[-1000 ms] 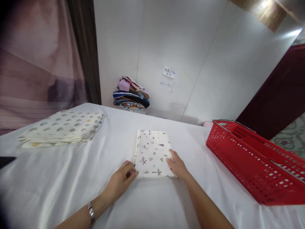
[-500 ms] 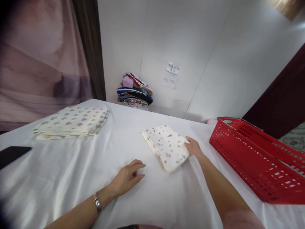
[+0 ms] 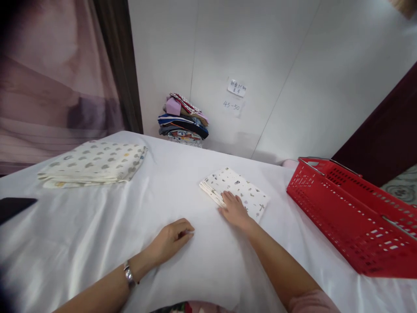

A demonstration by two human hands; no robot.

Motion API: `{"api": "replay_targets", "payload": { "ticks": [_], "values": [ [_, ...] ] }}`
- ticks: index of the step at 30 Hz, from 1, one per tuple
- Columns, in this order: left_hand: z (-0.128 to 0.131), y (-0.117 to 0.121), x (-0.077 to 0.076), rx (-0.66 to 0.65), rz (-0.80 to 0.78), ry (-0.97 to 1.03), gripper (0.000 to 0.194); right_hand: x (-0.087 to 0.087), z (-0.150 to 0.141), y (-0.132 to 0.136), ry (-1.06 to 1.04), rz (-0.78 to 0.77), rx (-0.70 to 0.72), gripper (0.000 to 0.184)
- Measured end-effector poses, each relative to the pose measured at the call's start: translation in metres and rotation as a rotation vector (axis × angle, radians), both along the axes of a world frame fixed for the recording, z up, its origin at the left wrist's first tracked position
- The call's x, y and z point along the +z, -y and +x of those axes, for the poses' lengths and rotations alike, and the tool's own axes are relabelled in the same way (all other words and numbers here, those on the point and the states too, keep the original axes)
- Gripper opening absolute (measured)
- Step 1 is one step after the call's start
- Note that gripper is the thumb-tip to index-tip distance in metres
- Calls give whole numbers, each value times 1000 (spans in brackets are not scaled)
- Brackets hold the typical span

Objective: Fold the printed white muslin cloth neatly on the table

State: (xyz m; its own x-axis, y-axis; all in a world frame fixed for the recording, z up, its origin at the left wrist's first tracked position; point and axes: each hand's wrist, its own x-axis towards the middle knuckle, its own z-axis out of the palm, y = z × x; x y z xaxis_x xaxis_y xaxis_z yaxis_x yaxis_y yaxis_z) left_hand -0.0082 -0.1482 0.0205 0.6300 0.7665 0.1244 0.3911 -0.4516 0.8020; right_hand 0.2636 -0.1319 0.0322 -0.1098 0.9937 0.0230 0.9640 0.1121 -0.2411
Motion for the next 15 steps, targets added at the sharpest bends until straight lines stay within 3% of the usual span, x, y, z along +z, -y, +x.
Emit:
{"api": "replay_targets", "payload": {
  "ticks": [4, 9, 12, 15],
  "values": [
    [-1, -2, 1, 7, -12, 7, 18, 4, -2, 4, 67, -68, -13, 59],
    [0, -12, 5, 86, -136, -48, 24, 14, 5, 27, 69, -31, -12, 53],
    [5, -32, 14, 158, -129, -114, 30, 12, 17, 51, 86, -59, -77, 57],
    [20, -64, 23, 203, -11, -106, 36, 4, 32, 74, 62, -66, -119, 55]
  ]
}}
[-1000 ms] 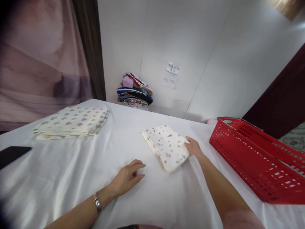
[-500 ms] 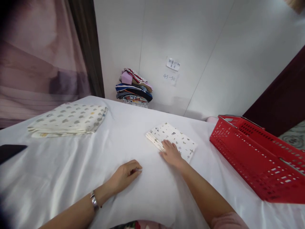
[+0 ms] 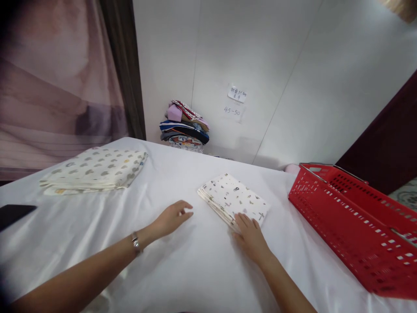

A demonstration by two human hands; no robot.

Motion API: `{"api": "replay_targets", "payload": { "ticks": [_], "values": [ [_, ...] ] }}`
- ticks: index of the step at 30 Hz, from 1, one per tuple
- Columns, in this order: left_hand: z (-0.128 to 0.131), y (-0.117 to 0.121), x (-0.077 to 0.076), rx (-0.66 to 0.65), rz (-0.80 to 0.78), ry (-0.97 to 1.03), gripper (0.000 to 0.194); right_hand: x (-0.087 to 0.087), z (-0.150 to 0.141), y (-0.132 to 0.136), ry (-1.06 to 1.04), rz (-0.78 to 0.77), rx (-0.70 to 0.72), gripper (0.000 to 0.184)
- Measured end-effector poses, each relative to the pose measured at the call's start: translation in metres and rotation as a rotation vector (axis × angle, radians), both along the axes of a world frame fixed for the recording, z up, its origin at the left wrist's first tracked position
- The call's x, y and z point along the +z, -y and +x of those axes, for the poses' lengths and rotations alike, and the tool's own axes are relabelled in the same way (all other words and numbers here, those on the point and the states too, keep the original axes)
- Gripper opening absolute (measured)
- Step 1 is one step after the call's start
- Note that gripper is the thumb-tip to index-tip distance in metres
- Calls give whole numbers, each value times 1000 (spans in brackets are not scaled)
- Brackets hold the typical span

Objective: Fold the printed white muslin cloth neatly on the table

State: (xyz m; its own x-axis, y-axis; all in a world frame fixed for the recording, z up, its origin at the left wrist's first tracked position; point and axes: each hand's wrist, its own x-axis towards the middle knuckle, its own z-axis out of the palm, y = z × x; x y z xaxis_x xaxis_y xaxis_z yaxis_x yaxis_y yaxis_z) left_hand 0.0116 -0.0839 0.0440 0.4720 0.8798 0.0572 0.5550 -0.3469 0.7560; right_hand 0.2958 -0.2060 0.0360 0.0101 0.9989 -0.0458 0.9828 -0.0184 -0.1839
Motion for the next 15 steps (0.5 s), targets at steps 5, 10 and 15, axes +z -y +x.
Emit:
{"api": "replay_targets", "payload": {
  "ticks": [5, 10, 15],
  "values": [
    [43, -55, 6, 93, 103, 36, 50, -18, 24, 26, -141, 61, -139, 52],
    [79, -80, -6, 45, 36, -10, 60, -34, 29, 34, -256, 135, -76, 64],
    [82, -84, -18, 62, 68, -97, 36, -45, 26, 31, -263, 229, -51, 56]
  ]
}}
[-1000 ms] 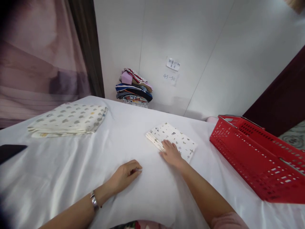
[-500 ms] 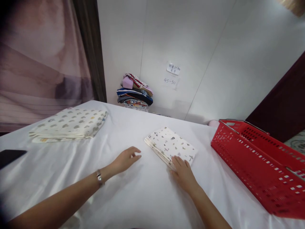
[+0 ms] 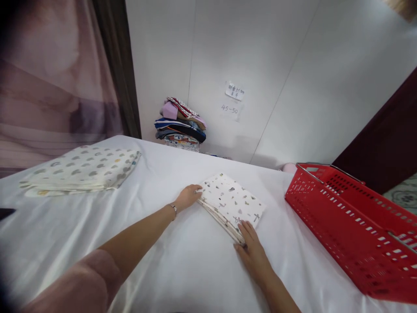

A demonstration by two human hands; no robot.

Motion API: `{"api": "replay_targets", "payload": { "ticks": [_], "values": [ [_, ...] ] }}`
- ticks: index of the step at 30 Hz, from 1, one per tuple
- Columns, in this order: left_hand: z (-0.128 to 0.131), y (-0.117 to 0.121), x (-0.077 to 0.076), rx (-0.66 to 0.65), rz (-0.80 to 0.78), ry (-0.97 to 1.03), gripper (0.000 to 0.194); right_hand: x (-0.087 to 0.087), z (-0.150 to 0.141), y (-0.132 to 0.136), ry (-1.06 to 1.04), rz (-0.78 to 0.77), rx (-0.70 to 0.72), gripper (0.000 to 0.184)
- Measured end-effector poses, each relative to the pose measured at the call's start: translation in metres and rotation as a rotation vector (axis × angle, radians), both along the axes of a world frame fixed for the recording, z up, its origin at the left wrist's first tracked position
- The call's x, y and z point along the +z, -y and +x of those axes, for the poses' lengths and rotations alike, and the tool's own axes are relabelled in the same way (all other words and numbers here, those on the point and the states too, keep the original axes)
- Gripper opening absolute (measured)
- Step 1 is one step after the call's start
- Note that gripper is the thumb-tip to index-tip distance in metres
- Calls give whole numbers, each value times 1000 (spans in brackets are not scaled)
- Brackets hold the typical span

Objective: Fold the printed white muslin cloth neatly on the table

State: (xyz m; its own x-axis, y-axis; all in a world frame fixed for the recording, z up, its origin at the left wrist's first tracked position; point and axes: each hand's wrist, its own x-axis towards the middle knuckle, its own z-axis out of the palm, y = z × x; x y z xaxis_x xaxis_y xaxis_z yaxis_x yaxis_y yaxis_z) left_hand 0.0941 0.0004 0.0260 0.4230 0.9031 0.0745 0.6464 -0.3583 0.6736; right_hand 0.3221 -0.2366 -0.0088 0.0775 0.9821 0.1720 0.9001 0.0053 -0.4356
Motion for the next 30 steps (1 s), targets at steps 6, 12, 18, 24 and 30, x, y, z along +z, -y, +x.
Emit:
{"api": "replay_targets", "payload": {
  "ticks": [6, 12, 18, 24, 30],
  "values": [
    [-32, 50, 2, 4, -30, 53, 28, 9, 50, -14, 197, 24, 146, 44],
    [-60, 121, -3, -128, -142, 291, 31, 16, 83, -28, 409, 17, -69, 55],
    [-60, 118, -6, 15, -241, 342, 27, 37, 5, -37, 254, 88, 53, 52],
    [-46, 116, 3, 48, -264, 335, 25, 59, -84, -56, 19, 105, 270, 28],
    [-48, 116, -6, 96, -185, 372, 20, 57, -122, -74, 85, 110, 231, 12]
  ]
}}
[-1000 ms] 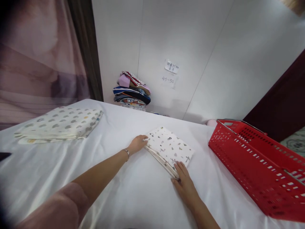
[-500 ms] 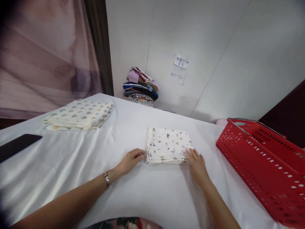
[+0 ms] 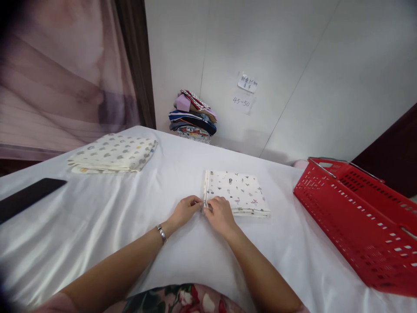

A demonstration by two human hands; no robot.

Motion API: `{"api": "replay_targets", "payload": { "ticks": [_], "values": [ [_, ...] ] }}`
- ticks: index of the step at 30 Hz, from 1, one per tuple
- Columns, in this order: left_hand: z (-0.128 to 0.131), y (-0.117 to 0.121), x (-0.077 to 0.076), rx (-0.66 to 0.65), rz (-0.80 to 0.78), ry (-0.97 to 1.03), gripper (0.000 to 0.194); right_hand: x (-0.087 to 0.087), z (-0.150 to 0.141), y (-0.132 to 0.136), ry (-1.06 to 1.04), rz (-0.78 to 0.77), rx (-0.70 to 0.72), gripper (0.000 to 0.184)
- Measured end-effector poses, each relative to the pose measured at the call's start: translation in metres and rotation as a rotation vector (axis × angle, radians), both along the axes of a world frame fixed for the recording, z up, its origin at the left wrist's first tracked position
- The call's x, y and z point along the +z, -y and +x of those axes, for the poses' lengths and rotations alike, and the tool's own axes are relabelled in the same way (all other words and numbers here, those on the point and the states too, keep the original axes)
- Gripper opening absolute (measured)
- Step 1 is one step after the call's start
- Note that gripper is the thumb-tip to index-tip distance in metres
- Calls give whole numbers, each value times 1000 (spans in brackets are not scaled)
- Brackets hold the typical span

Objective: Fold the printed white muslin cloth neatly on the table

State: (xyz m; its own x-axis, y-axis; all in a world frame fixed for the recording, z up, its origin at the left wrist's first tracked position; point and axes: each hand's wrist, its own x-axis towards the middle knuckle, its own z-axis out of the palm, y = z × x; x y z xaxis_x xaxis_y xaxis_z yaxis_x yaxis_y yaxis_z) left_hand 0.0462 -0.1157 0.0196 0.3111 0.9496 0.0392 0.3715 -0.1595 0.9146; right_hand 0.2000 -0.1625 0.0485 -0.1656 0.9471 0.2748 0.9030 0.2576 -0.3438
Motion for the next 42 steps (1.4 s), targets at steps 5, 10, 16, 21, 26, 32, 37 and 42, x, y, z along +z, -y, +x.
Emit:
{"api": "replay_targets", "payload": {
  "ticks": [5, 10, 16, 21, 26, 32, 37, 42],
  "values": [
    [-2, 4, -4, -42, 50, -3, 21, -16, 3, 1, -89, 16, -53, 10],
    [-2, 6, -2, -68, 100, -43, 23, -22, 1, 1, -83, 76, -79, 13],
    [-4, 6, -2, -96, 109, -49, 23, -14, -9, -3, -93, 146, -74, 15],
    [-6, 3, -6, -124, 107, -44, 21, -20, -14, 1, 26, 126, -85, 13],
    [-7, 1, -8, -134, 118, -12, 20, -26, -17, 6, 43, 165, -91, 13],
    [-7, -3, -9, -111, 59, 49, 20, -30, -19, 11, 53, 163, -72, 14],
    [-4, -32, 1, -37, -54, 48, 21, -31, -21, 14, 64, 164, -49, 20],
    [11, -79, 23, 43, 143, -126, 22, -32, -21, 13, 52, 156, -45, 22]
  ]
}}
